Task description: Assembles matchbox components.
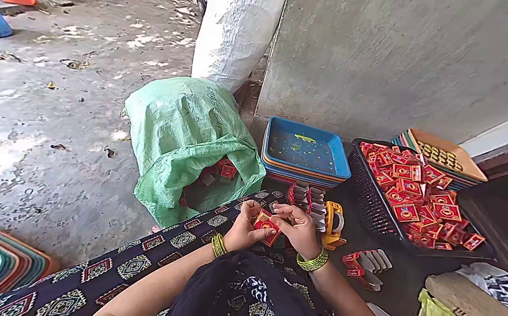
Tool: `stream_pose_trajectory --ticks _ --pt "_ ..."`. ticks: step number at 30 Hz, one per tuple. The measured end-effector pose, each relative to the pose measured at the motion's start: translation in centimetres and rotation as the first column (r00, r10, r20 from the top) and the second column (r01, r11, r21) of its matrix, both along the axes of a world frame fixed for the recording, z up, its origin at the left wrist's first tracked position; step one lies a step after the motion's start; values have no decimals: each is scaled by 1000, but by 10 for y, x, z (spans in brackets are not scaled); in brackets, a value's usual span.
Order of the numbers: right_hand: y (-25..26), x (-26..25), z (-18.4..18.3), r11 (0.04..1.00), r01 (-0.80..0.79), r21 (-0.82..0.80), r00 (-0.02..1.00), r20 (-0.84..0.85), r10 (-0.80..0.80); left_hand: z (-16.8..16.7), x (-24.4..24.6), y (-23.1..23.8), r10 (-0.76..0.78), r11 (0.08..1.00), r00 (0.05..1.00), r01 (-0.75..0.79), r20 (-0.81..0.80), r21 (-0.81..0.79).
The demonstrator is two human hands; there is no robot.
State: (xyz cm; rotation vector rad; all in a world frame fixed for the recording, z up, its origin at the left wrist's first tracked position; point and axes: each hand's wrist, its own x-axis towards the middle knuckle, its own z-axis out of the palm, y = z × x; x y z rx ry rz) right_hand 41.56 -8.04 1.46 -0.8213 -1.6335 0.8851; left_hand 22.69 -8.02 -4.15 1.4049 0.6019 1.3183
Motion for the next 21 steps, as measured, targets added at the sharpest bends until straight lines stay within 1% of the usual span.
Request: stream_pose_trajectory --ticks 2,4,7,11,13,17,19,21 --pt "1 3 5 994 -24 -103 999 40 28 0 0 -1 -19 1000 1000 20 13 -9" --pt "2 5 9 992 -21 -127 991 128 37 1 -2 0 -38 999 999 38 19 0" --pt "4 9 14 999 -11 -39 978 207 18 1 -3 1 -72 997 997 72 20 21" --pt "6 19 18 998 -61 -16 978 200 63 2 -4 1 -141 987 990 139 24 78" --pt "5 21 20 995 -100 -5 969 228 99 2 -4 1 -170 982 985 167 32 86" --pt "0 21 21 984 -177 -12 941 291 173 -1 -2 0 -131 988 991 129 12 80" --pt "-3 18 20 987 -157 16 930 339 142 -1 -2 -1 -90 995 996 89 22 41" --pt "-9 12 16 987 -108 116 920 388 55 0 -2 -1 -65 998 996 64 55 21"
